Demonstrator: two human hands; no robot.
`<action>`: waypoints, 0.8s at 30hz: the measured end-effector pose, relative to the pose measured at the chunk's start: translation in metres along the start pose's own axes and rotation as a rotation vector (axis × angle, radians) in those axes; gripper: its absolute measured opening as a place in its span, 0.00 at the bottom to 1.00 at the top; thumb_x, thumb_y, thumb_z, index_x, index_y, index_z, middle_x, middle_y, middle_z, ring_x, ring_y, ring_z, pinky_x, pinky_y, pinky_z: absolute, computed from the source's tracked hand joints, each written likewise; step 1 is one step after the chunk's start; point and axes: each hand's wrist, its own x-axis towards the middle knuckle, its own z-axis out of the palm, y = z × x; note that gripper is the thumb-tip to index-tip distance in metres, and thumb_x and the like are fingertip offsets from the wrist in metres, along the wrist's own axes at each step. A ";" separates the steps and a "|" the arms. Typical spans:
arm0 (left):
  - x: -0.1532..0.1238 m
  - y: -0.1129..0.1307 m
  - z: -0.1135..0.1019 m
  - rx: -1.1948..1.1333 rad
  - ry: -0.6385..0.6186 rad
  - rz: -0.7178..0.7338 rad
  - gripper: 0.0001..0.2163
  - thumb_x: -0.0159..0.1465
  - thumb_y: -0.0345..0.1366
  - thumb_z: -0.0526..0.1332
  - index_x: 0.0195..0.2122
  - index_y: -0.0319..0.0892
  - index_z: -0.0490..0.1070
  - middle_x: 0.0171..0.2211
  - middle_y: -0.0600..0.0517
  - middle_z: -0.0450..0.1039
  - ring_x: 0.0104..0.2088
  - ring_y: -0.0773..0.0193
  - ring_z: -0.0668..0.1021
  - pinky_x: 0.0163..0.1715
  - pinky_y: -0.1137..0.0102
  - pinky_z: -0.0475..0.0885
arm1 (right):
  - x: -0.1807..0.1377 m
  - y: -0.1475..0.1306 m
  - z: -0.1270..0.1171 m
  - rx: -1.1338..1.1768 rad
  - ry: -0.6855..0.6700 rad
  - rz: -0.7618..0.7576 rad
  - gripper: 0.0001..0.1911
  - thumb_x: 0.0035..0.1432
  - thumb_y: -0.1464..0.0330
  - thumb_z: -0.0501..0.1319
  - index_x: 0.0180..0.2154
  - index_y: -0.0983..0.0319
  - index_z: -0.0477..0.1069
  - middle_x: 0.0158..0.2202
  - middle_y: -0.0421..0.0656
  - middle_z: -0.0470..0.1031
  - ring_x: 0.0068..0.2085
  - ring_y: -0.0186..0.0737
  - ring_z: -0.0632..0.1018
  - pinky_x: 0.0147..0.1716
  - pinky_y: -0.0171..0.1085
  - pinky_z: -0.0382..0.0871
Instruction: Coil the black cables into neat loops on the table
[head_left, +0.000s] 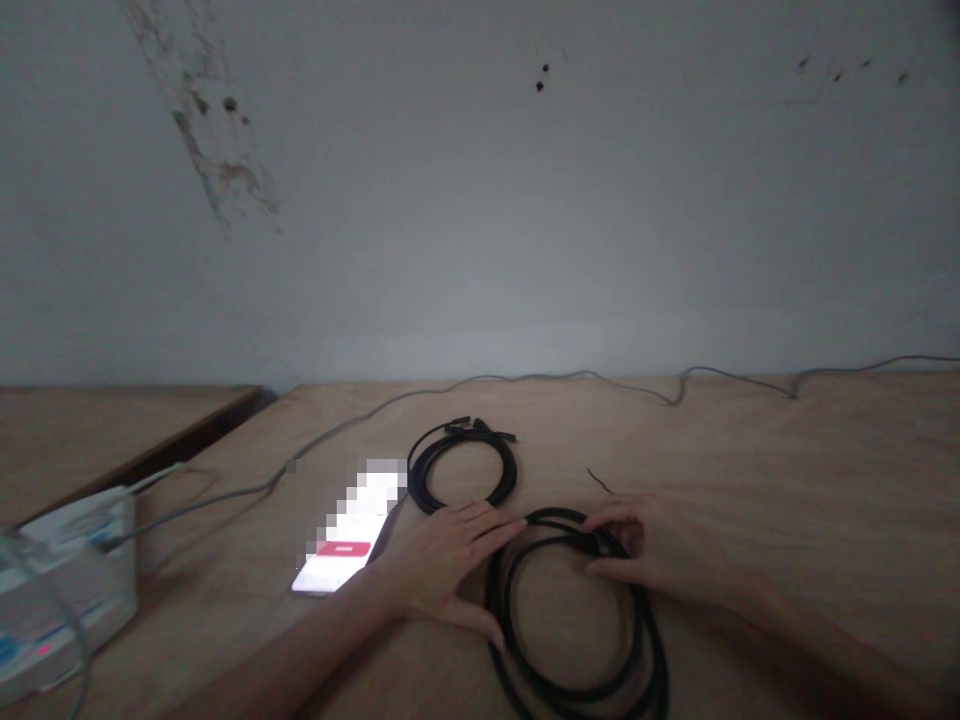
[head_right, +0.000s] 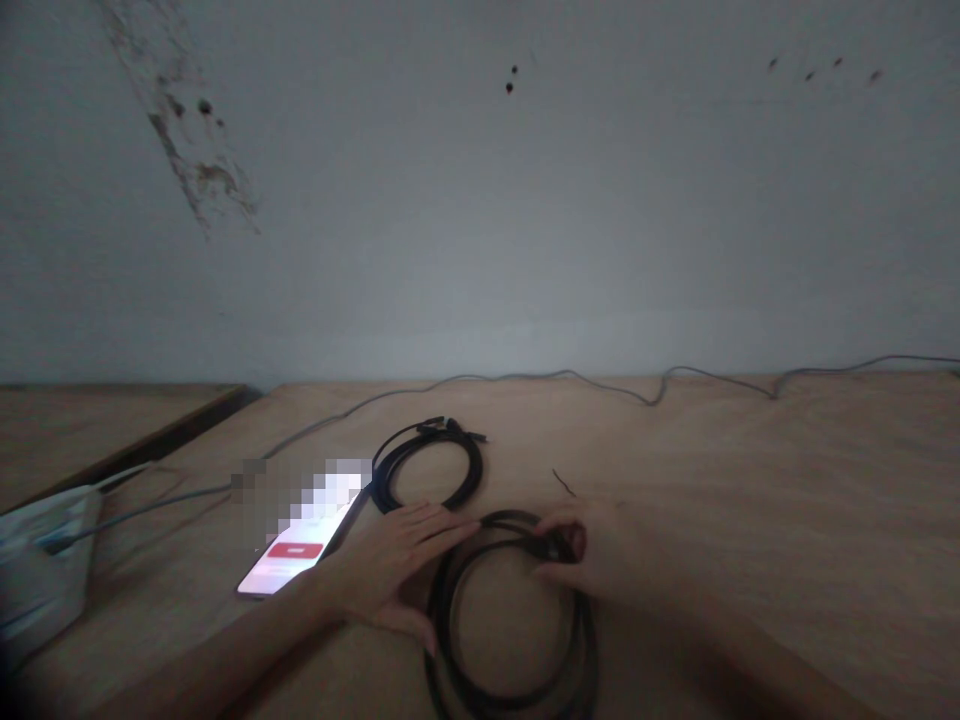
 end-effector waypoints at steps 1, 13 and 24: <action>0.000 0.000 0.000 0.002 0.002 -0.002 0.49 0.57 0.72 0.62 0.69 0.40 0.61 0.60 0.34 0.73 0.57 0.38 0.77 0.58 0.49 0.69 | -0.001 0.001 0.000 -0.057 0.012 -0.034 0.17 0.55 0.57 0.73 0.45 0.55 0.83 0.27 0.40 0.79 0.27 0.41 0.76 0.26 0.36 0.67; -0.002 -0.003 0.005 -0.018 0.033 0.003 0.49 0.56 0.71 0.64 0.70 0.41 0.60 0.60 0.34 0.73 0.57 0.38 0.77 0.59 0.50 0.69 | -0.006 -0.002 0.016 -0.384 0.134 -0.376 0.16 0.66 0.74 0.60 0.53 0.52 0.74 0.50 0.43 0.80 0.55 0.51 0.79 0.60 0.52 0.71; -0.002 -0.002 0.002 -0.104 0.028 0.004 0.56 0.46 0.75 0.66 0.69 0.41 0.62 0.60 0.35 0.73 0.57 0.36 0.77 0.61 0.46 0.67 | -0.001 -0.007 0.006 -0.087 0.143 -0.036 0.11 0.69 0.61 0.60 0.48 0.53 0.78 0.37 0.41 0.82 0.37 0.44 0.81 0.39 0.42 0.75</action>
